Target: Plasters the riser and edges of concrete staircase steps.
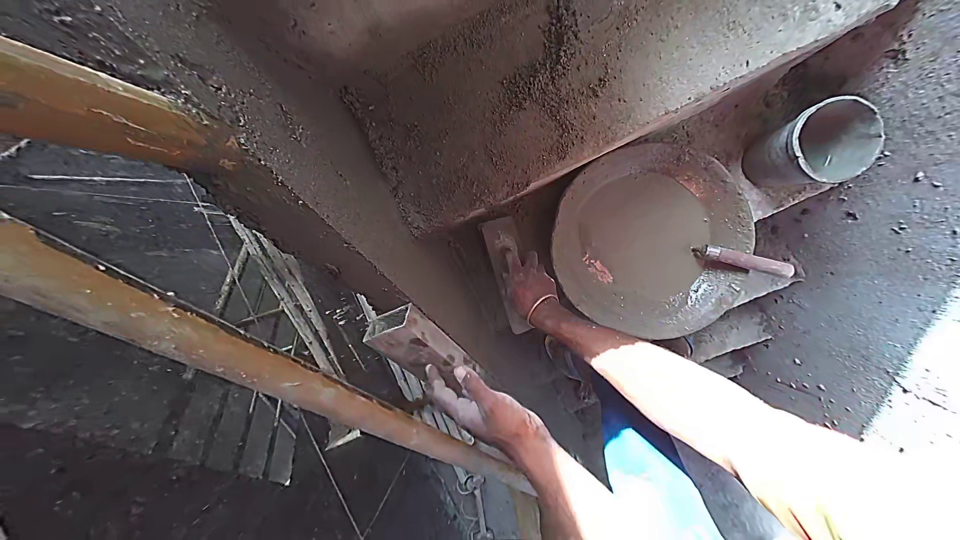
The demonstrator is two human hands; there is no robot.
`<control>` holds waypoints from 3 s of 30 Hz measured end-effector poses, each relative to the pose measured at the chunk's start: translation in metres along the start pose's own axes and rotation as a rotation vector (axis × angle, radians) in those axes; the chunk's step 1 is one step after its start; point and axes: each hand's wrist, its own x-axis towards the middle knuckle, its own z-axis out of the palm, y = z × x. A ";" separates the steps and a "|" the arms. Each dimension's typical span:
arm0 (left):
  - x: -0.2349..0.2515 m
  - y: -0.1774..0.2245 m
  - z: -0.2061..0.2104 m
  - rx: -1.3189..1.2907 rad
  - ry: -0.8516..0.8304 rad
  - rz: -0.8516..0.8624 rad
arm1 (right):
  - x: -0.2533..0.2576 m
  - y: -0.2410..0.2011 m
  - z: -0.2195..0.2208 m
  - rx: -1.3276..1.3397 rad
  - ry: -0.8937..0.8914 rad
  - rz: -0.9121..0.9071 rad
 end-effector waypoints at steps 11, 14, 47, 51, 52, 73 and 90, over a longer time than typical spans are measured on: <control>-0.032 0.015 0.021 0.484 0.148 0.205 | -0.082 0.142 -0.101 -0.135 0.198 -0.157; -0.034 0.004 0.025 0.420 0.125 0.255 | -0.074 0.240 -0.151 -0.318 0.195 0.075; -0.174 0.048 0.047 -0.152 -0.321 -0.005 | -0.171 0.322 -0.196 0.089 0.388 -0.201; -0.151 0.013 0.087 -0.206 -0.204 -0.303 | -0.132 0.315 -0.183 -0.023 0.117 0.128; -0.144 0.015 0.091 -0.210 -0.190 -0.318 | -0.135 0.312 -0.184 0.003 0.106 0.139; -0.082 0.031 0.117 -0.209 -0.244 -0.217 | -0.123 0.356 -0.164 1.032 -0.286 0.304; -0.048 0.098 0.107 -0.119 -0.189 -0.435 | -0.100 -0.088 -0.193 1.234 -0.092 -0.182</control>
